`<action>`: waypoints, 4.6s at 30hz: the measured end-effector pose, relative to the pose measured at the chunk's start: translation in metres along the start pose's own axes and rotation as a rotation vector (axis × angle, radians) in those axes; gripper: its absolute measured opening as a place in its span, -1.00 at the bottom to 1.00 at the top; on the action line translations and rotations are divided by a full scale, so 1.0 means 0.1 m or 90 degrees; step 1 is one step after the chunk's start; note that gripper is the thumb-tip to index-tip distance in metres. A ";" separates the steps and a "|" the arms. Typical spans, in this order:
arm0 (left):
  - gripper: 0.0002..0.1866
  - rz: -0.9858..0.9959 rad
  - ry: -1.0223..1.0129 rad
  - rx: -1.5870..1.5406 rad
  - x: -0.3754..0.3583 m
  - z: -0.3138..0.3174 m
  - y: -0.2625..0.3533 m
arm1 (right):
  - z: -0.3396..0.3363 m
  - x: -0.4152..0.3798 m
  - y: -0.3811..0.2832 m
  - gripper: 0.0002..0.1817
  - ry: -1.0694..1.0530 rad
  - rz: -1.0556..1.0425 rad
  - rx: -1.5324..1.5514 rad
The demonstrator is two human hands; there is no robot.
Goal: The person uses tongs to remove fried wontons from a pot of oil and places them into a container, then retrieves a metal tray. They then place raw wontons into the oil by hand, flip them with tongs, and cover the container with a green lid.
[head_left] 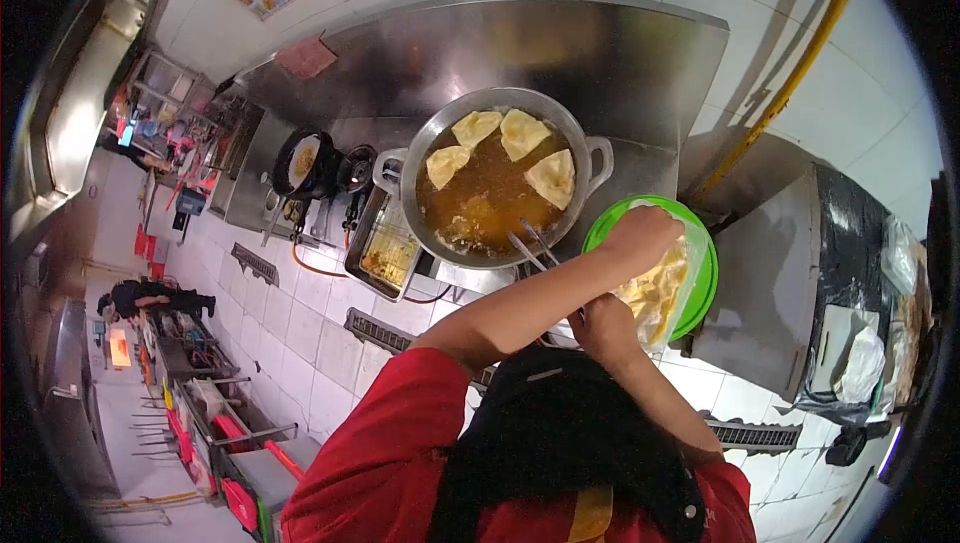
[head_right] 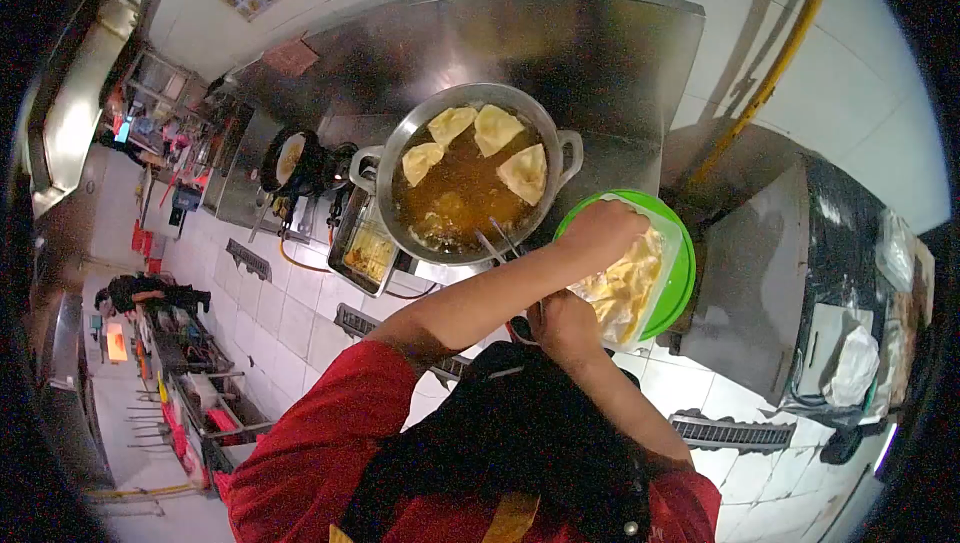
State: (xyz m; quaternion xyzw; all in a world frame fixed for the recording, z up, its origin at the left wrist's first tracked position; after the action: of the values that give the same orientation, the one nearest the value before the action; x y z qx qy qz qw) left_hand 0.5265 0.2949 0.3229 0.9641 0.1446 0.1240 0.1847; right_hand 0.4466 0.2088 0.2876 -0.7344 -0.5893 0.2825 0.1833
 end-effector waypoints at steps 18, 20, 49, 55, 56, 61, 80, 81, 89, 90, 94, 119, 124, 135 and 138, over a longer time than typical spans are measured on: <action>-0.82 -0.266 0.258 0.019 -0.99 -1.80 -1.69 | -0.02 -0.05 -0.11 -0.58 0.065 0.005 0.007; -0.85 -0.263 0.285 0.056 -1.10 -1.76 -1.94 | -0.04 -0.06 -0.14 -0.61 0.084 -0.005 0.005; -0.84 -0.706 0.756 0.202 -4.74 -2.19 -1.22 | -0.30 0.62 -0.36 -0.60 0.067 -0.031 -0.072; -0.74 -0.999 0.427 0.127 -5.98 -0.16 -1.58 | -0.04 0.74 -0.68 -0.59 0.011 -0.084 -0.135; -0.71 -1.017 0.407 0.096 -6.04 0.10 -1.48 | 0.00 0.73 -0.71 -0.59 -0.019 -0.080 -0.147; -0.66 -1.130 0.096 -0.089 -6.41 1.36 -0.98 | 0.20 0.82 -0.67 -0.62 -0.041 -0.087 -0.238; -0.49 -1.089 -0.055 -0.330 -6.54 2.19 -0.89 | -0.01 0.58 -0.61 -0.60 -0.022 -0.011 -0.240; -0.49 -1.088 -0.055 -0.331 -6.49 2.11 -0.91 | -0.03 0.60 -0.55 -0.60 -0.010 0.001 -0.243; -0.43 -1.057 -0.040 -0.390 -6.45 2.26 -0.90 | -0.07 0.65 -0.49 -0.59 0.025 0.006 -0.259; -0.43 -1.057 -0.040 -0.390 -6.55 2.40 -0.91 | -0.05 0.63 -0.52 -0.59 0.018 -0.004 -0.261; -0.38 -1.045 -0.075 -0.419 -6.70 2.64 -0.92 | 0.07 0.59 -0.57 -0.61 -0.026 0.000 -0.265; -0.65 -1.139 0.006 -0.514 -6.70 2.58 -0.77 | -0.15 1.32 -0.79 -0.67 0.096 -0.037 -0.239; -0.66 -1.127 -0.005 -0.506 -6.77 2.63 -0.86 | 0.08 1.48 -0.85 -0.74 0.080 -0.032 -0.246; -0.60 -1.150 0.001 -0.490 -6.92 2.77 -0.76 | 0.10 1.25 -0.97 -0.74 0.023 -0.067 -0.196; -0.62 -1.162 0.019 -0.513 -6.85 2.68 -0.74 | 0.15 1.28 -0.90 -0.73 0.005 -0.036 -0.192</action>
State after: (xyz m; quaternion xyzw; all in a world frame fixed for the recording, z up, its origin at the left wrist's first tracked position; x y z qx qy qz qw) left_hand -0.0476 0.0525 -0.0748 0.3476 0.7797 -0.0138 0.5206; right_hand 0.3875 0.3537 0.3048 -0.7377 -0.6449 0.1828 0.0809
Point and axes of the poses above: each hand's wrist, its own x-axis towards the middle knuckle, its own z-axis out of the palm, y = z × x, the point moved 7 cm from there along x, towards the middle knuckle, and after that the axes turned 7 degrees about z, right-handed, at the moved point
